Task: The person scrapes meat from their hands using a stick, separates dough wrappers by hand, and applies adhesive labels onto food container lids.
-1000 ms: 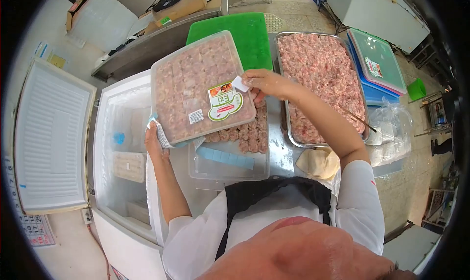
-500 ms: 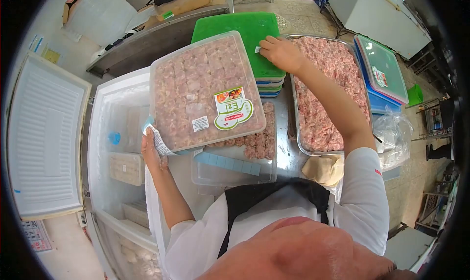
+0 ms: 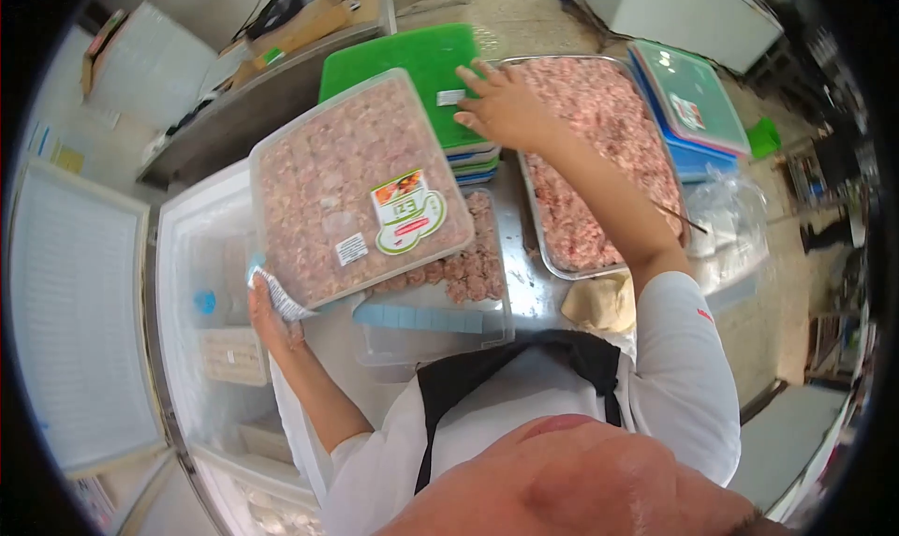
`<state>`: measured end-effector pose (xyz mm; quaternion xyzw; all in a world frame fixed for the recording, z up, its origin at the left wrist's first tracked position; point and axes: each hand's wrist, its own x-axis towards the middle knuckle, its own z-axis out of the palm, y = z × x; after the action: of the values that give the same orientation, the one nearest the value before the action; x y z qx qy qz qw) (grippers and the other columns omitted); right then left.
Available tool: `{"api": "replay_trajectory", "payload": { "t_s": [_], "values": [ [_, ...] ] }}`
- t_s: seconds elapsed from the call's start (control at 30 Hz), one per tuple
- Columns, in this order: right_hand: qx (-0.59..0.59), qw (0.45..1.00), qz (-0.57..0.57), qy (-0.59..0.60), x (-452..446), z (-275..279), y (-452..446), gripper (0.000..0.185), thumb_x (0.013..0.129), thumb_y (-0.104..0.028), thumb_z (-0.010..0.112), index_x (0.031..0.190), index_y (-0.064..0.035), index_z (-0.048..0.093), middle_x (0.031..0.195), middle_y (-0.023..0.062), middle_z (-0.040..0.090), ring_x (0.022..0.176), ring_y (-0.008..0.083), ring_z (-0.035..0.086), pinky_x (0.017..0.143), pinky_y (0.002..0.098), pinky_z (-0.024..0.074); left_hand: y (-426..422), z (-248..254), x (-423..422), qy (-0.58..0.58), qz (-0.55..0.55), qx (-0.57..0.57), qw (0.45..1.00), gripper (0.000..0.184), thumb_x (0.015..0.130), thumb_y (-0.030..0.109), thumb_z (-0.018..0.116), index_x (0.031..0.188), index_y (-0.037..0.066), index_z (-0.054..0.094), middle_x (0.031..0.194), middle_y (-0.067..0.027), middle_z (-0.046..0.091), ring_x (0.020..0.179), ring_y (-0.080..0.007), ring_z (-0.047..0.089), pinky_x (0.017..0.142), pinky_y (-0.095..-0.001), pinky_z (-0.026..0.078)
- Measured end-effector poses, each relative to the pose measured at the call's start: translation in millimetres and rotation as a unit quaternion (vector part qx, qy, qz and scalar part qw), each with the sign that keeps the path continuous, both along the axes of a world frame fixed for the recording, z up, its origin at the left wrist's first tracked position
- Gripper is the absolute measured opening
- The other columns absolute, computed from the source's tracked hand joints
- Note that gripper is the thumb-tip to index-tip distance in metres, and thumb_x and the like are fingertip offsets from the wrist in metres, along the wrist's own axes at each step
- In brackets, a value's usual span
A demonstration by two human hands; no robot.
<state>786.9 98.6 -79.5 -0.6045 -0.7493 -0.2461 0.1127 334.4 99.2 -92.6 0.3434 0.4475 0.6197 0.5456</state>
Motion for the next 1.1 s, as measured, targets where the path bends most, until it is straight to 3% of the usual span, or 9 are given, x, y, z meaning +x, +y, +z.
{"api": "replay_trajectory", "payload": {
  "t_s": [0.1, 0.17, 0.23, 0.3, 0.4, 0.67, 0.8, 0.97, 1.1],
  "values": [
    [-0.168, 0.912, 0.015, 0.373, -27.3, 18.9, -60.4, 0.05, 0.096, -0.049, 0.039, 0.111, -0.0112, 0.068, 0.124, 0.0202, 0.057, 0.122, 0.0335, 0.049, 0.099, 0.0438, 0.0403, -1.3, 3.9, -3.1, 0.021, -0.024, -0.001, 1.0, 0.034, 0.092, 0.024, 0.061, 0.116, 0.001, 0.057, 0.108, -0.0098, 0.063, 0.093, -0.0196, 0.064, 0.081, -0.0337, 0.052],
    [-0.311, 0.732, 0.057, 0.604, -53.6, 9.9, -88.8, 0.064, 0.095, -0.058, 0.039, 0.129, -0.006, 0.055, 0.13, 0.0222, 0.054, 0.121, 0.032, 0.05, 0.101, 0.0406, 0.0396, -7.5, 10.2, 0.7, 0.041, -0.028, -0.014, 0.999, 0.035, 0.092, 0.025, 0.062, 0.117, 0.001, 0.056, 0.108, -0.0099, 0.063, 0.093, -0.0202, 0.063, 0.08, -0.034, 0.052],
    [-0.265, 0.673, 0.122, 0.68, -82.1, -11.5, -97.6, 0.065, 0.096, -0.051, 0.045, 0.139, -0.003, 0.041, 0.133, 0.0187, 0.051, 0.12, 0.025, 0.051, 0.101, 0.0355, 0.0395, -20.1, 23.8, 6.5, 0.067, -0.027, -0.031, 0.997, 0.035, 0.092, 0.026, 0.062, 0.116, 0.001, 0.056, 0.107, -0.0099, 0.063, 0.093, -0.0208, 0.063, 0.08, -0.0342, 0.052],
    [-0.238, 0.487, 0.194, 0.818, -98.2, -14.1, -83.0, 0.063, 0.094, -0.034, 0.054, 0.144, -0.0031, 0.032, 0.134, 0.0145, 0.049, 0.118, 0.0205, 0.05, 0.1, 0.0318, 0.0393, -33.2, 30.6, 11.6, 0.06, -0.06, -0.022, 0.996, 0.035, 0.092, 0.026, 0.061, 0.116, 0.001, 0.056, 0.107, -0.0101, 0.063, 0.094, -0.0212, 0.063, 0.081, -0.0343, 0.052],
    [-0.231, 0.459, 0.146, 0.845, -85.6, 0.5, -82.3, 0.062, 0.089, -0.018, 0.059, 0.143, -0.0026, 0.033, 0.129, 0.0126, 0.053, 0.114, 0.0185, 0.051, 0.097, 0.0305, 0.0408, -56.1, 34.6, 21.6, 0.077, -0.057, -0.009, 0.995, 0.034, 0.093, 0.026, 0.061, 0.116, 0.002, 0.055, 0.108, -0.0103, 0.062, 0.096, -0.0216, 0.062, 0.083, -0.035, 0.051],
    [-0.141, 0.51, 0.082, 0.845, 1.7, 10.0, -188.6, 0.067, 0.08, -0.02, 0.068, 0.14, -0.0051, 0.042, 0.135, 0.0126, 0.05, 0.116, 0.0189, 0.053, 0.096, 0.0327, 0.044, -130.3, 78.9, 84.2, 0.012, -0.202, 0.08, 0.976, 0.053, 0.097, 0.027, 0.051, 0.137, -0.004, 0.038, 0.134, -0.016, 0.049, 0.121, -0.0295, 0.05, 0.102, -0.0449, 0.041],
    [-0.038, 0.436, 0.077, 0.896, 68.4, 42.2, -250.4, 0.07, 0.078, -0.016, 0.067, 0.141, -0.0038, 0.04, 0.134, 0.0145, 0.051, 0.118, 0.0234, 0.053, 0.098, 0.0355, 0.044, -161.0, 129.9, 152.4, 0.005, -0.316, 0.115, 0.942, 0.054, 0.096, 0.024, 0.051, 0.14, -0.004, 0.035, 0.139, -0.0146, 0.045, 0.125, -0.028, 0.047, 0.106, -0.0419, 0.037],
    [0.037, 0.377, 0.144, 0.914, 192.3, 64.6, -320.7, 0.077, 0.076, -0.011, 0.066, 0.144, -0.0012, 0.032, 0.134, 0.0157, 0.05, 0.118, 0.0261, 0.053, 0.1, 0.0365, 0.0428, -160.7, 146.7, 309.3, 0.263, -0.324, 0.205, 0.885, 0.047, 0.097, 0.019, 0.049, 0.136, -0.005, 0.04, 0.139, -0.015, 0.046, 0.127, -0.025, 0.046, 0.108, -0.0377, 0.036],
    [0.132, 0.429, 0.065, 0.891, 273.3, 56.3, -350.3, 0.075, 0.077, -0.012, 0.065, 0.144, -0.0009, 0.032, 0.132, 0.0157, 0.051, 0.117, 0.0257, 0.053, 0.099, 0.037, 0.0439, -108.1, 104.2, 440.0, -0.02, -0.385, 0.046, 0.922, 0.036, 0.096, 0.018, 0.053, 0.125, -0.004, 0.053, 0.125, -0.0135, 0.056, 0.114, -0.022, 0.055, 0.101, -0.0347, 0.043]
  ]
}}
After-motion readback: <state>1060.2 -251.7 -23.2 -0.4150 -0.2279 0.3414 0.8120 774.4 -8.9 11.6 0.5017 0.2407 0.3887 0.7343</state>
